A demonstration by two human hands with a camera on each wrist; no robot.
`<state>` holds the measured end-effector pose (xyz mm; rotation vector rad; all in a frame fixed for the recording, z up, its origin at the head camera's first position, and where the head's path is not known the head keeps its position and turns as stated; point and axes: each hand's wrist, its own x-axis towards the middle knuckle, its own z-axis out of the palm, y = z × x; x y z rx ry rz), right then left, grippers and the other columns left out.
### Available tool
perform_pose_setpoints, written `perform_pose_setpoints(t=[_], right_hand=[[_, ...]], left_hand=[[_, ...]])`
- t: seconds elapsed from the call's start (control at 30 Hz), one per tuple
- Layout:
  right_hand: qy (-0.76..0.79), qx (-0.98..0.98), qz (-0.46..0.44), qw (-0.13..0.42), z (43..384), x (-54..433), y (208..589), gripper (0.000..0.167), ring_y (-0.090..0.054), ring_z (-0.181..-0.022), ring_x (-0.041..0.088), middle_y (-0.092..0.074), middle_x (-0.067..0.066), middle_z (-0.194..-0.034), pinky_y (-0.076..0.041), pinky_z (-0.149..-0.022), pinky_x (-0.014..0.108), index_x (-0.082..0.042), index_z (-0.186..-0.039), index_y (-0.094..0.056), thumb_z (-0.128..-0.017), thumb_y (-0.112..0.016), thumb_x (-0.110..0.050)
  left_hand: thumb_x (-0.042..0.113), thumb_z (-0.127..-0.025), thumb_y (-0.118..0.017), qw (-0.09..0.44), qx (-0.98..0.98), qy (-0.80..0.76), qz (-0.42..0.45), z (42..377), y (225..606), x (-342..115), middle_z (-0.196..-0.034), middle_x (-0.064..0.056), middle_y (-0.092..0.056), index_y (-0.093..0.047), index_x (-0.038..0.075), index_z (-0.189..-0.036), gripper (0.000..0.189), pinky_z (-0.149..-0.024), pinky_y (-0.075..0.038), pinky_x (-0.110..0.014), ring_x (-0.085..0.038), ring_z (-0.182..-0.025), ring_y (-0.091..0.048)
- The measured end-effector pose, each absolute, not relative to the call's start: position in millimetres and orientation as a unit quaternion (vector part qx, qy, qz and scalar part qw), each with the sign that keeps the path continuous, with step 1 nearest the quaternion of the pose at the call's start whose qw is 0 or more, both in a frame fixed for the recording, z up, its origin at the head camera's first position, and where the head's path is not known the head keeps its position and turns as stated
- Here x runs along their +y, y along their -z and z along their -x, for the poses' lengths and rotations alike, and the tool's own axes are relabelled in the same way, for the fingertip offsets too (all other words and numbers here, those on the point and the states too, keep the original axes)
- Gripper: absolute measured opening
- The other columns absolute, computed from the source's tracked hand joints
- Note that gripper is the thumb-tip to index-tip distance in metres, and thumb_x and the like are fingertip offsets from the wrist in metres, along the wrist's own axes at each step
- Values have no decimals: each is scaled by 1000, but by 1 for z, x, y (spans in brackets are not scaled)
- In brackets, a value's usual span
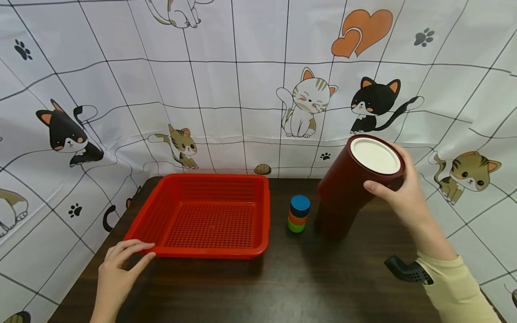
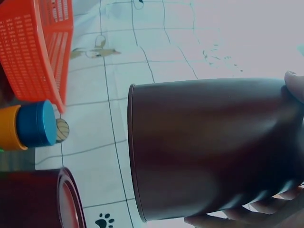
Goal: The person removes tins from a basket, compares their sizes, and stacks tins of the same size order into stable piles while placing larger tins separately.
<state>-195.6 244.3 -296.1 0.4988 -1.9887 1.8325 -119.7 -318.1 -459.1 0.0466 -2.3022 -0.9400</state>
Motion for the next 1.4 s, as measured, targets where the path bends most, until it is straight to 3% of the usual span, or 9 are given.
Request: perform_pose_setpoints(t=[0.73, 1.4], right_hand=[[-576, -769, -90, 263, 187, 296, 301, 84, -46, -114, 6, -41, -10, -134, -45, -79, 3, -19, -149, -33, -79, -71, 8], [-473, -841, 18, 263, 203, 332, 331, 89, -41, -113, -2, -30, -20, -136, -38, -79, 1, -26, -154, -21, -85, -75, -12]], left_hand=[[0, -67, -88, 320, -876, 361, -16, 120, 462, -319, -98, 18, -64, -79, 25, -94, 38, -85, -29, -13, 10, -98, -43], [-1, -67, -88, 320, -879, 354, -17, 120, 461, -320, -100, 13, -65, -79, 26, -94, 39, -85, -29, -12, 11, -99, -42]])
